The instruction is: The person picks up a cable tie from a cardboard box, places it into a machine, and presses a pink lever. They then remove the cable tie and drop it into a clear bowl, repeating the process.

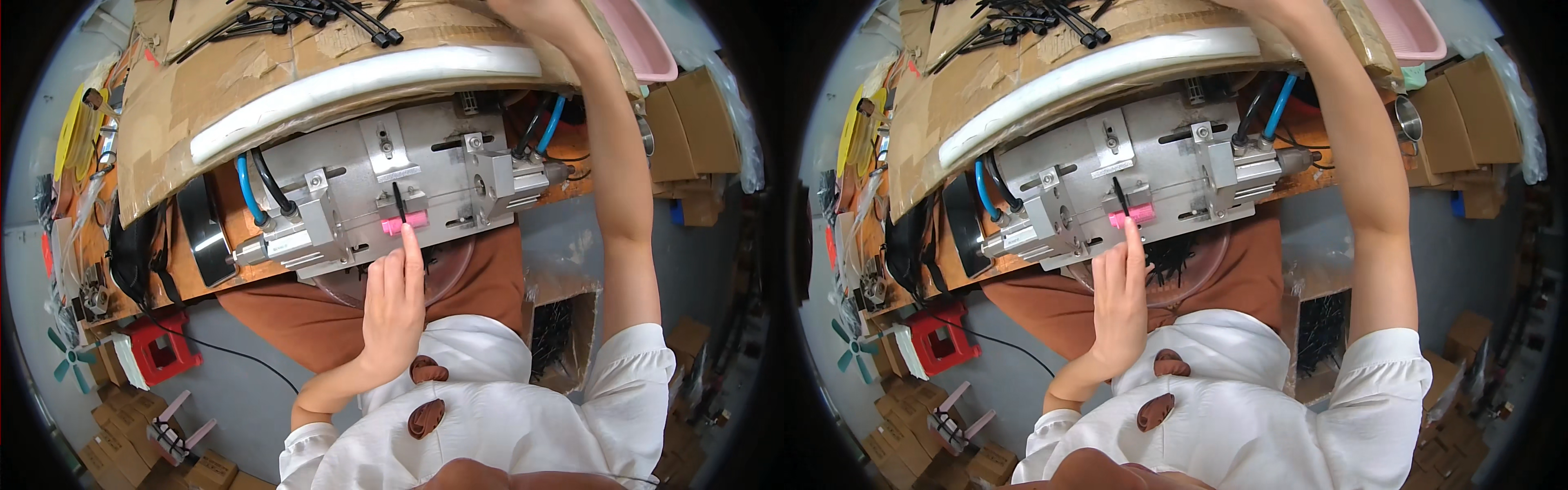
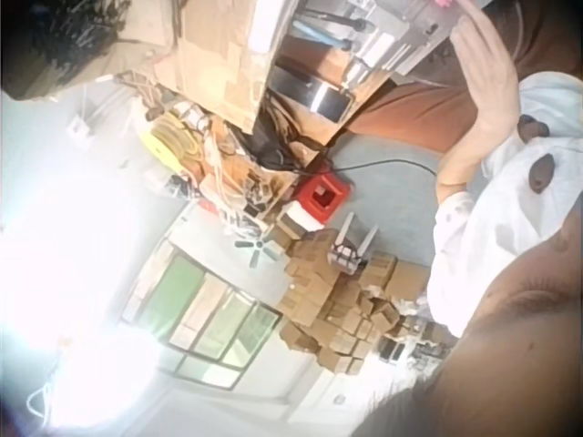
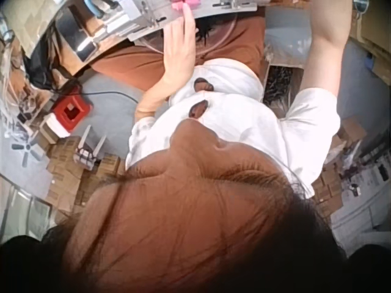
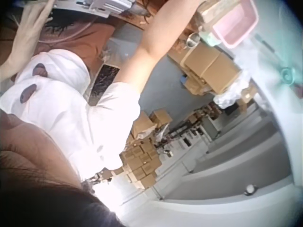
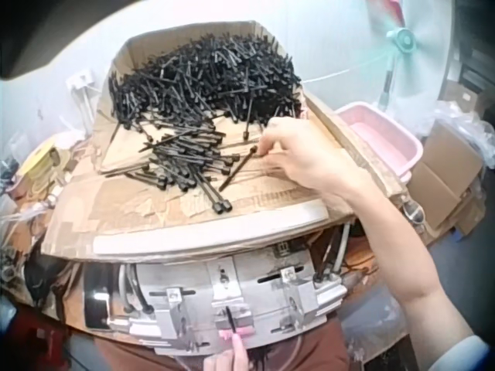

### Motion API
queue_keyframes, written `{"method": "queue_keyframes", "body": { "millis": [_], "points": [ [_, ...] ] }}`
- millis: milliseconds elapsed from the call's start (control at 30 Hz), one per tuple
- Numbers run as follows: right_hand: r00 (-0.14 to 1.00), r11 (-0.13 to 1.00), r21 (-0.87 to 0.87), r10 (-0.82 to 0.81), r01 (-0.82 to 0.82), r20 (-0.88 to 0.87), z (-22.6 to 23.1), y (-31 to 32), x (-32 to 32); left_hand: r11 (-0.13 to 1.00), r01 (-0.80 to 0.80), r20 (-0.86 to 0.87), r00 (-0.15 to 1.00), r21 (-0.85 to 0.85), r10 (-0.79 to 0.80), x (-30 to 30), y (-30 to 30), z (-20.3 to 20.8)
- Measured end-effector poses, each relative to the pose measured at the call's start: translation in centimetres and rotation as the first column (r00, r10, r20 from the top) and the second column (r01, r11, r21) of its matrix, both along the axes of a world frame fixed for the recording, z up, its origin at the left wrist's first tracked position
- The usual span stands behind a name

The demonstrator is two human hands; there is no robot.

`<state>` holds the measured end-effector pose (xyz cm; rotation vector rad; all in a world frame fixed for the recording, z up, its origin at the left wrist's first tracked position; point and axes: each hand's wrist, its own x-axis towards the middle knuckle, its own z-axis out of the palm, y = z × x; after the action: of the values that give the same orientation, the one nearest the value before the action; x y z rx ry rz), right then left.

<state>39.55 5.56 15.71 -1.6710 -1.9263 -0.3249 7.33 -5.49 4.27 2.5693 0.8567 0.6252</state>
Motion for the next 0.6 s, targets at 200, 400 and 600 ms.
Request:
{"method": "queue_keyframes", "body": {
  "millis": [200, 400, 600],
  "points": [
    [0.623, 0.999, 0.007, -0.027, 0.052, -0.782, 1.3, -8.0, -3.8, 0.991, 0.061, -0.103, 0.993, 0.115, -0.049, 0.6, 0.9, 0.4],
    [0.804, 0.996, 0.09, 0.052, 0.002, -0.592, -4.9, -16.5, -13.2, 0.986, 0.129, -0.067, 0.99, 0.106, -0.122, 0.9, 3.7, 4.4],
    [0.928, 0.999, -0.012, 0.027, -0.034, -0.371, -12.0, -17.9, -19.7, 0.954, 0.014, 0.101, 0.994, 0.299, -0.046, 8.0, 15.6, 11.5]
  ]
}}
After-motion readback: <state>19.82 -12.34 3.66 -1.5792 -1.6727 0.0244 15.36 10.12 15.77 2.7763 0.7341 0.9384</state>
